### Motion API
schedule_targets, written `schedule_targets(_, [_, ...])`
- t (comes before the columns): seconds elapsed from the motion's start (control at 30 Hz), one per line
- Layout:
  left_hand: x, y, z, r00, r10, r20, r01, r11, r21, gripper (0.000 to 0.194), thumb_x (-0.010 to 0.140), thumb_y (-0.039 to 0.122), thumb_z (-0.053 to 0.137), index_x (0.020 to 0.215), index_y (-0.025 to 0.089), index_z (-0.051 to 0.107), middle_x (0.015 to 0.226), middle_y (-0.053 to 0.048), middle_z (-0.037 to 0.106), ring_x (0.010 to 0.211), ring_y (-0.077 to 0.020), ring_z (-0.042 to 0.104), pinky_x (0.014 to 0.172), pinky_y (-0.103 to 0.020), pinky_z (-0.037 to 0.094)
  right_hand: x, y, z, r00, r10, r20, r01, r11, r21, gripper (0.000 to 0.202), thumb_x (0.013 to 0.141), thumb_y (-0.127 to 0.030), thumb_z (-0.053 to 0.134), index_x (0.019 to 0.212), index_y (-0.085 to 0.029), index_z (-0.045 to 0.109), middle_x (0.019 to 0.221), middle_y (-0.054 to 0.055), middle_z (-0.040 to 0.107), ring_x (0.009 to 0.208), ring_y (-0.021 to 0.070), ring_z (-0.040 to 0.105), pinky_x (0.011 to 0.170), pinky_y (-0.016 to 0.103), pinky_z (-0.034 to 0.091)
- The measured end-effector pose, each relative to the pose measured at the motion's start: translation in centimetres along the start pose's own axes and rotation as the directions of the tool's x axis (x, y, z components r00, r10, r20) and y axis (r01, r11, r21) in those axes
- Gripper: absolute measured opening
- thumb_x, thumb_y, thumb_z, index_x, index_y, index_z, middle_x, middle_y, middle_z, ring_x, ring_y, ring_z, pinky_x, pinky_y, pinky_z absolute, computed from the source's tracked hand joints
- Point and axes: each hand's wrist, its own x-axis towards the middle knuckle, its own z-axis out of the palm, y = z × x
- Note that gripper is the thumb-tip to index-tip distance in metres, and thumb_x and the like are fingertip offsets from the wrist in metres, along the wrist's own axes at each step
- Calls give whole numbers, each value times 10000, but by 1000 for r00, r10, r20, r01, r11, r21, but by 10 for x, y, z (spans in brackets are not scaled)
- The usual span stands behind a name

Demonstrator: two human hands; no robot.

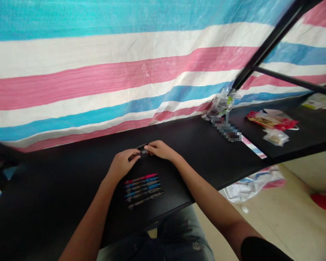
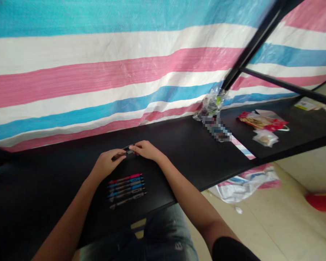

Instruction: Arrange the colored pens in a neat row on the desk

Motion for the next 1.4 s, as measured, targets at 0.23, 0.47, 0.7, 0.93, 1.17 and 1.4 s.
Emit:
schedule_targets(0.23, [3, -6, -2, 995, -102, 15, 103, 994, -42, 413, 974, 318, 473, 1309, 147, 646, 941, -69, 768, 695, -162, 720, 749, -293, 582, -62, 74, -145, 780, 55, -624, -422, 782, -458, 328, 951, -409, 567, 986, -139, 750, 1111, 198, 697, 1082, 336, 622, 970, 474, 458])
schedule_targets(0.47, [3, -3, -6, 991, -135, -3, 135, 989, 66, 344, 961, 446, 533, 1115, 180, 688, 831, -34, 717, 702, -176, 670, 683, -278, 518, -145, 174, -276, 530, 167, -832, -792, 449, -414, 639, 888, -650, 554, 1368, -235, 634, 1582, 215, 385, 1430, 514, 295, 1037, 743, 308])
schedule_targets(0.7, [2, -5, -6, 984, -177, -3, 177, 981, 82, 327, 924, 500, 585, 1013, 205, 696, 751, -5, 686, 656, -171, 652, 621, -257, 489, -127, 184, -293, 667, 173, -725, -718, 408, -563, 658, 893, -636, 554, 1462, -306, 555, 1642, 183, 310, 1487, 521, 207, 1080, 743, 261])
schedule_targets(0.93, [1, -7, -6, 990, -133, -36, 136, 985, 108, 375, 955, 483, 523, 1004, 179, 738, 827, -44, 748, 704, -186, 689, 678, -262, 523, -135, 179, -300, 711, 200, -675, -686, 407, -603, 586, 904, -641, 548, 1360, -288, 649, 1638, 170, 334, 1496, 513, 195, 1094, 727, 250])
schedule_targets(1.17, [3, -6, -11, 985, -168, -43, 172, 978, 122, 450, 968, 496, 441, 1059, 176, 744, 724, -34, 716, 652, -193, 676, 650, -268, 527, -182, 176, -296, 665, 156, -731, -705, 453, -545, 755, 825, -701, 608, 1447, -278, 546, 1553, 184, 426, 1439, 445, 345, 1104, 642, 321])
schedule_targets(1.4, [2, -7, -7, 979, -178, -94, 188, 977, 104, 377, 861, 560, 611, 982, 211, 689, 794, -30, 724, 714, -201, 701, 647, -257, 534, -204, 188, -289, 612, 286, -737, -750, 505, -427, 954, 801, -690, 663, 1552, -168, 393, 1496, 255, 485, 1322, 450, 516, 1047, 583, 448])
